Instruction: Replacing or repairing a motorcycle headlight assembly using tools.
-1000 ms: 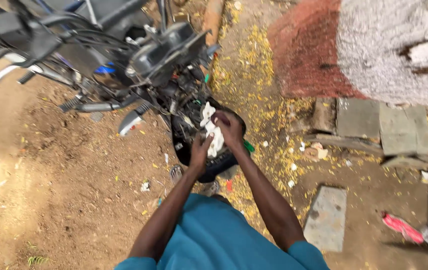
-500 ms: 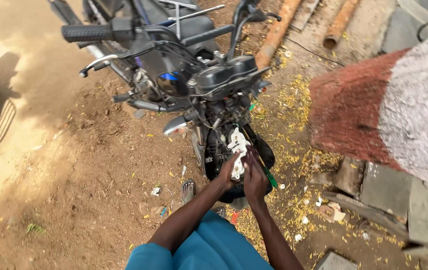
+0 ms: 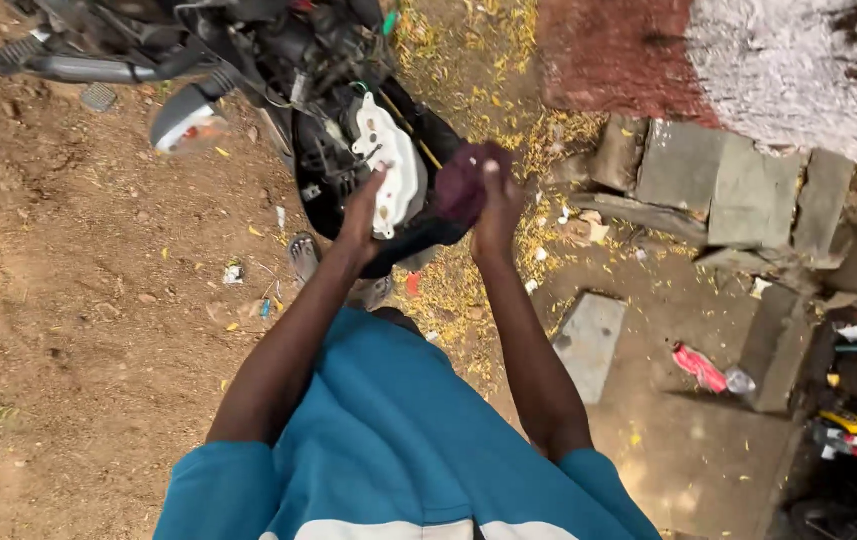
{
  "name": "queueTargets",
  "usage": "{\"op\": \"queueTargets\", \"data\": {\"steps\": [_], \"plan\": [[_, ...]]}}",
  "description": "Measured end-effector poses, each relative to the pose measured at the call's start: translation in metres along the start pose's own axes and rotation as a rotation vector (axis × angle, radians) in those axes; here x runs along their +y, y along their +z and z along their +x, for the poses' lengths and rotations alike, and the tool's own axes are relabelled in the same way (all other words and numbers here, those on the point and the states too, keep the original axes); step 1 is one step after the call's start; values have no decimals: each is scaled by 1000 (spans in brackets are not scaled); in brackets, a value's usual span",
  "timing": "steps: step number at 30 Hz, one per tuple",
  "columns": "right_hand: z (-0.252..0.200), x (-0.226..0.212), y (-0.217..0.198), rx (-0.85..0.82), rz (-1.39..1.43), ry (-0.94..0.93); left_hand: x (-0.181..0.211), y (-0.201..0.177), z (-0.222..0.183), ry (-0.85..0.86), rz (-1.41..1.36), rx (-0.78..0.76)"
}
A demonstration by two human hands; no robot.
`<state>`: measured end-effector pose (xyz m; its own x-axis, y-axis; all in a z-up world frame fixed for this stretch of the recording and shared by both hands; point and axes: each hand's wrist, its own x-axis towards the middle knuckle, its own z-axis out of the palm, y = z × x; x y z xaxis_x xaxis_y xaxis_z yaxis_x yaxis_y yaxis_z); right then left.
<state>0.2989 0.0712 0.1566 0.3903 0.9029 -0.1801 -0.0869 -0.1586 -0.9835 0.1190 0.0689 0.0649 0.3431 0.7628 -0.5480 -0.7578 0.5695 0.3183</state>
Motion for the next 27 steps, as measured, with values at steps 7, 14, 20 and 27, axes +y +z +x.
{"op": "queueTargets", "data": {"steps": [7, 14, 20, 27], "plan": [[-47, 31, 27, -167, -1002, -775, -30, -22, 32, 64, 26, 21], [-74, 5, 41, -376, -966, -794, 7, 5, -3, 33, 19, 159], [-69, 27, 23, -451, -872, -742, -4, -10, 19, 164, 49, 186], [-52, -35, 47, -344, -666, -554, -34, -32, 46, 221, 114, 172]]}}
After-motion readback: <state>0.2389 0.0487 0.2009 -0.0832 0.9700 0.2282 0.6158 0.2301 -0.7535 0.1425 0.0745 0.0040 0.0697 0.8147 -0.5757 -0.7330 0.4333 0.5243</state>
